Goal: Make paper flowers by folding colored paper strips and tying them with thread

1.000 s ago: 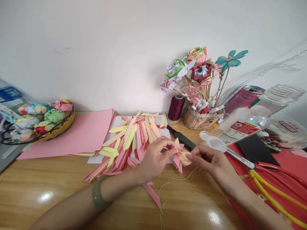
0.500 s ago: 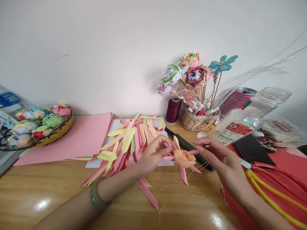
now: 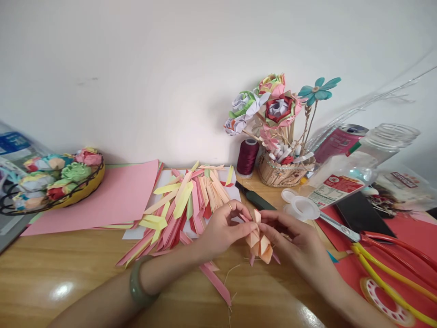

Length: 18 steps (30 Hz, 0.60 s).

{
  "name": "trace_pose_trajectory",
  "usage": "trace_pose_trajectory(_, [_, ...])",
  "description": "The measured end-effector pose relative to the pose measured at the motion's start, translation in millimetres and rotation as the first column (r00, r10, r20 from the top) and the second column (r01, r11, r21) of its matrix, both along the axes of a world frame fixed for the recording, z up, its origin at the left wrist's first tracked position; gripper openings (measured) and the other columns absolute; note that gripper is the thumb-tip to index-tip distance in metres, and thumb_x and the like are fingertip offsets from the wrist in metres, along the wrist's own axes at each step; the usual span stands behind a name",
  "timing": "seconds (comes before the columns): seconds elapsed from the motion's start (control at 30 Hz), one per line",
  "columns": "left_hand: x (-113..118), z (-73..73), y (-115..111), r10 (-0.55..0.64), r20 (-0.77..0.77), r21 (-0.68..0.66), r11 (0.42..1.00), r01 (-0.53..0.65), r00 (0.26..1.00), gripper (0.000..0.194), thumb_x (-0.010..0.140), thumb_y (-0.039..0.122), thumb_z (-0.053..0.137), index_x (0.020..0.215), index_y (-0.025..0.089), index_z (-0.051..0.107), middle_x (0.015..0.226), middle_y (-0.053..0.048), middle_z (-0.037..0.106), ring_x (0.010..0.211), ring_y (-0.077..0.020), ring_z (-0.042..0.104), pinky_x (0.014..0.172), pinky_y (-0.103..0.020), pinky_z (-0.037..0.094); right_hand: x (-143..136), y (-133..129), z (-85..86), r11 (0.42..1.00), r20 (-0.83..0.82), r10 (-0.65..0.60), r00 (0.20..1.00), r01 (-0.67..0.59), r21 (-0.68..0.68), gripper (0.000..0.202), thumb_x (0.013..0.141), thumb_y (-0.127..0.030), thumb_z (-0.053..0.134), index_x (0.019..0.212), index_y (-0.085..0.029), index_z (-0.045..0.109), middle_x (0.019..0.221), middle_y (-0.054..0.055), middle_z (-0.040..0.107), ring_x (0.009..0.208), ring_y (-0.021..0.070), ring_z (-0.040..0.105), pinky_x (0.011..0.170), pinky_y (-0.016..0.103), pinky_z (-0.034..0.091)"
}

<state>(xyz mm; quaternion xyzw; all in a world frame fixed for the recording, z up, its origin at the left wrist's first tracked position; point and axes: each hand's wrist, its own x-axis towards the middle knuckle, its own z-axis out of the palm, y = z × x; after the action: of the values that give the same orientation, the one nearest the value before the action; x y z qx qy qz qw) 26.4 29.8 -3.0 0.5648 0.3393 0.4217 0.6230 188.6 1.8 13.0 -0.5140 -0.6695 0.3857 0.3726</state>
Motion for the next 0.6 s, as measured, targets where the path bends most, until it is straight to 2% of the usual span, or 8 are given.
trace_pose_trajectory(0.13, [3, 1.8, -6, 0.101, -0.015, -0.012, 0.995, -0.101, 0.995, 0.019, 0.069, 0.021, 0.064, 0.08, 0.016, 0.049, 0.079, -0.001, 0.055, 0.071, -0.0098, 0.052, 0.063, -0.021, 0.043, -3, -4, -0.5, 0.973, 0.064, -0.098, 0.993, 0.082, 0.213, 0.018, 0.079, -0.032, 0.054, 0.092, -0.021, 0.061, 0.079, 0.004, 0.066, 0.066, 0.0157, 0.062, 0.052, 0.025, 0.052])
trace_pose_trajectory(0.27, [4, 2.8, -12, 0.178, -0.07, 0.05, 0.983, -0.175, 0.982, 0.017, 0.068, 0.021, 0.064, 0.083, 0.016, 0.055, 0.084, -0.003, 0.058, 0.074, -0.0112, 0.055, 0.064, -0.022, 0.046, -3, -7, -0.2, 0.926, 0.095, -0.088, 0.992, 0.046, 0.374, 0.013, 0.079, -0.023, 0.056, 0.092, -0.023, 0.059, 0.084, 0.003, 0.065, 0.074, 0.016, 0.061, 0.061, 0.026, 0.052])
trace_pose_trajectory(0.47, [5, 2.3, -16, 0.263, -0.072, 0.18, 0.952, -0.247, 0.962, 0.009, 0.071, 0.018, 0.062, 0.078, 0.017, 0.057, 0.081, -0.002, 0.059, 0.075, -0.0113, 0.056, 0.066, -0.022, 0.047, -3, -11, 0.5, 0.915, 0.075, -0.062, 0.995, 0.027, 0.402, 0.008, 0.077, -0.018, 0.058, 0.083, -0.023, 0.057, 0.085, 0.001, 0.064, 0.079, 0.0151, 0.061, 0.065, 0.024, 0.052])
trace_pose_trajectory(0.6, [5, 1.5, -17, 0.292, -0.059, 0.293, 0.919, -0.263, 0.955, 0.007, 0.072, 0.017, 0.061, 0.078, 0.017, 0.058, 0.078, -0.003, 0.059, 0.074, -0.0118, 0.056, 0.065, -0.023, 0.047, -5, -12, -0.1, 0.921, 0.085, -0.129, 0.988, 0.088, 0.379, 0.014, 0.076, -0.022, 0.06, 0.088, -0.023, 0.055, 0.081, 0.0, 0.064, 0.071, 0.0143, 0.062, 0.063, 0.024, 0.053])
